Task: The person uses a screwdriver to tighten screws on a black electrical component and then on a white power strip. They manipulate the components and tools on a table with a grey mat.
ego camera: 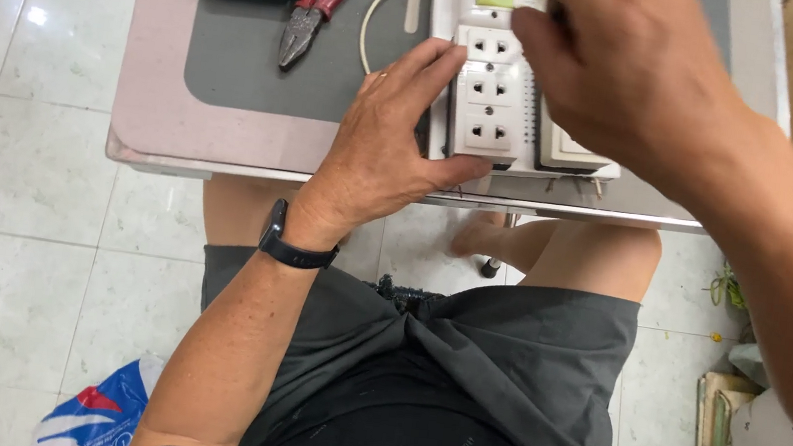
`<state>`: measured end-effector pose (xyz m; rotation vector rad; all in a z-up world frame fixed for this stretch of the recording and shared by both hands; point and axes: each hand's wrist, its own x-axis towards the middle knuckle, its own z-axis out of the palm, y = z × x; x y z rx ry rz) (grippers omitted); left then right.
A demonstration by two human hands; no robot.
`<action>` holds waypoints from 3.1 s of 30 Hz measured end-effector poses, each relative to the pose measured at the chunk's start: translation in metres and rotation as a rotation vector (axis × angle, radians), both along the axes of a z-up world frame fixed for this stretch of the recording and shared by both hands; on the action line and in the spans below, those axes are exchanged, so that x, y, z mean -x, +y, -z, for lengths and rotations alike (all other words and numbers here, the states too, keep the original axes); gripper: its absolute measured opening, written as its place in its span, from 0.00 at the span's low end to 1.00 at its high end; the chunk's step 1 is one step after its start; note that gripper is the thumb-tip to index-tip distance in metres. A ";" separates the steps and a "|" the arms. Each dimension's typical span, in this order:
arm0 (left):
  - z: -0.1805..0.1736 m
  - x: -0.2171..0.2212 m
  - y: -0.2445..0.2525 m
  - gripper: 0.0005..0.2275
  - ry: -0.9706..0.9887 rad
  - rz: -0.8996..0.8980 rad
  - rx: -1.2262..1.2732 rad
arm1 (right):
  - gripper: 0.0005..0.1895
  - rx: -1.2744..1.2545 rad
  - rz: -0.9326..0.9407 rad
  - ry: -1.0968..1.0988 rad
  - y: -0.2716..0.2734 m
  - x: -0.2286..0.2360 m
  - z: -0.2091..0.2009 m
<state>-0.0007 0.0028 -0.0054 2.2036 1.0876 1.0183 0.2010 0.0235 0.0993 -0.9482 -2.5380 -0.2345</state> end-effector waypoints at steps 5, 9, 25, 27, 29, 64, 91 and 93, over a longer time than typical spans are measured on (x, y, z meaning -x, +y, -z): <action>0.001 0.001 0.000 0.38 0.011 0.020 0.005 | 0.13 0.112 0.067 0.065 -0.019 -0.014 -0.008; 0.003 0.001 -0.001 0.37 0.014 0.012 -0.015 | 0.10 0.093 0.181 0.103 -0.014 -0.027 -0.004; 0.002 0.000 -0.003 0.32 -0.025 -0.006 -0.032 | 0.12 0.197 0.102 0.204 -0.025 0.003 0.006; 0.001 0.000 -0.003 0.32 -0.024 -0.003 -0.016 | 0.12 0.200 0.118 0.197 -0.023 0.004 0.007; 0.001 0.001 -0.003 0.32 -0.023 0.000 -0.003 | 0.11 0.201 0.133 0.190 -0.022 0.005 0.007; -0.004 -0.004 -0.007 0.29 -0.022 -0.010 -0.024 | 0.08 0.009 -0.035 -0.135 -0.005 0.016 -0.004; 0.011 -0.037 -0.002 0.11 -0.006 -0.297 -0.475 | 0.27 1.046 -0.505 0.963 0.006 0.038 -0.001; -0.013 -0.044 -0.005 0.09 -0.027 -0.264 -0.476 | 0.26 1.012 -0.453 1.130 0.014 0.040 0.012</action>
